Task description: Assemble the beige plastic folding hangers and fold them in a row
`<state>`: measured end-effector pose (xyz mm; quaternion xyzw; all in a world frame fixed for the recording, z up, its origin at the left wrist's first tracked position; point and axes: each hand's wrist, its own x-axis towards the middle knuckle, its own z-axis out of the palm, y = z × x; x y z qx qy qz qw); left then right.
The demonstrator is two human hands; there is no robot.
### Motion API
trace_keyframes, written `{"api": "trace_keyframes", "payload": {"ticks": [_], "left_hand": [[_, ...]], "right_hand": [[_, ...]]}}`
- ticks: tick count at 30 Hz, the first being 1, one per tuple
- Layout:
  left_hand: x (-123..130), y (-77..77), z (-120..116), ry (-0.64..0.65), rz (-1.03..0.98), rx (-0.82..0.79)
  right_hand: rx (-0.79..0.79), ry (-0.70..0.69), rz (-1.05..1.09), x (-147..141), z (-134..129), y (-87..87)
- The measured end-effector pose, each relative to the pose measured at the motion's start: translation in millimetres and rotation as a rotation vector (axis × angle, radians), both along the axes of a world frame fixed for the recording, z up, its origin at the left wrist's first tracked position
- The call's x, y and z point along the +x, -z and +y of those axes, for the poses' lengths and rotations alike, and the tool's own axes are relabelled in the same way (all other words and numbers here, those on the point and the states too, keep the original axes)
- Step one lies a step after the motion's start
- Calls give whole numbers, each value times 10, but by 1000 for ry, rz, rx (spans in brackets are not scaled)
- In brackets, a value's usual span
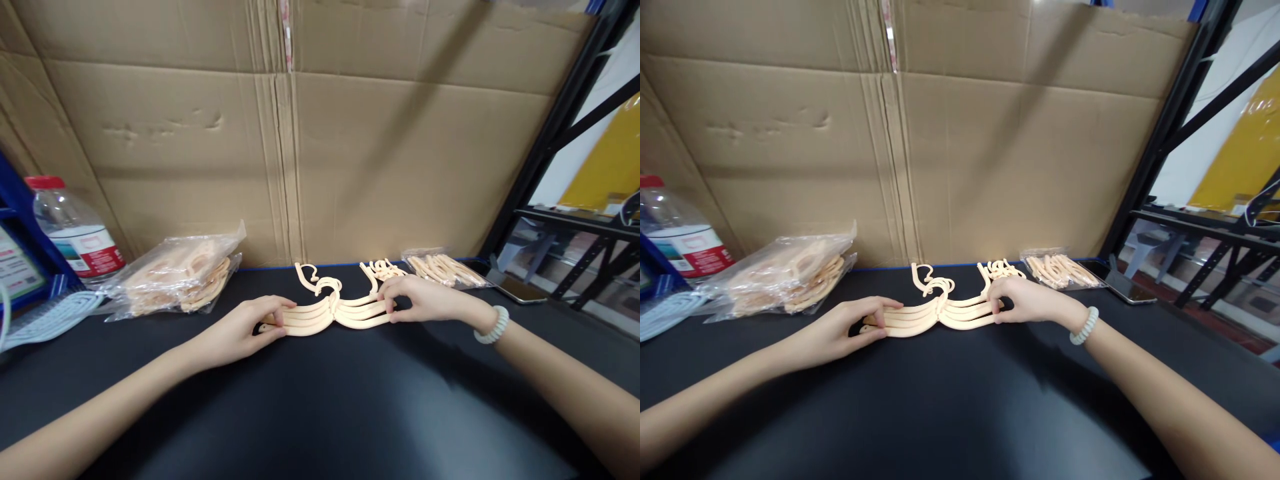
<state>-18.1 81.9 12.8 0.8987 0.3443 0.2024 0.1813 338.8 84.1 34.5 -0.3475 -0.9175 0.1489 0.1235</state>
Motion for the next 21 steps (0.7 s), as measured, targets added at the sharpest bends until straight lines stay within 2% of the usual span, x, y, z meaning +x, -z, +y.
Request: {"api": "trace_keyframes", "payload": {"ticks": [8,21], "left_hand": [[18,1,-16,-30,-11,2],[100,103,-86,19,-69,199]], "right_hand": [[57,12,-19,-8,2,10],[82,74,-13,29,-17,-9]]}}
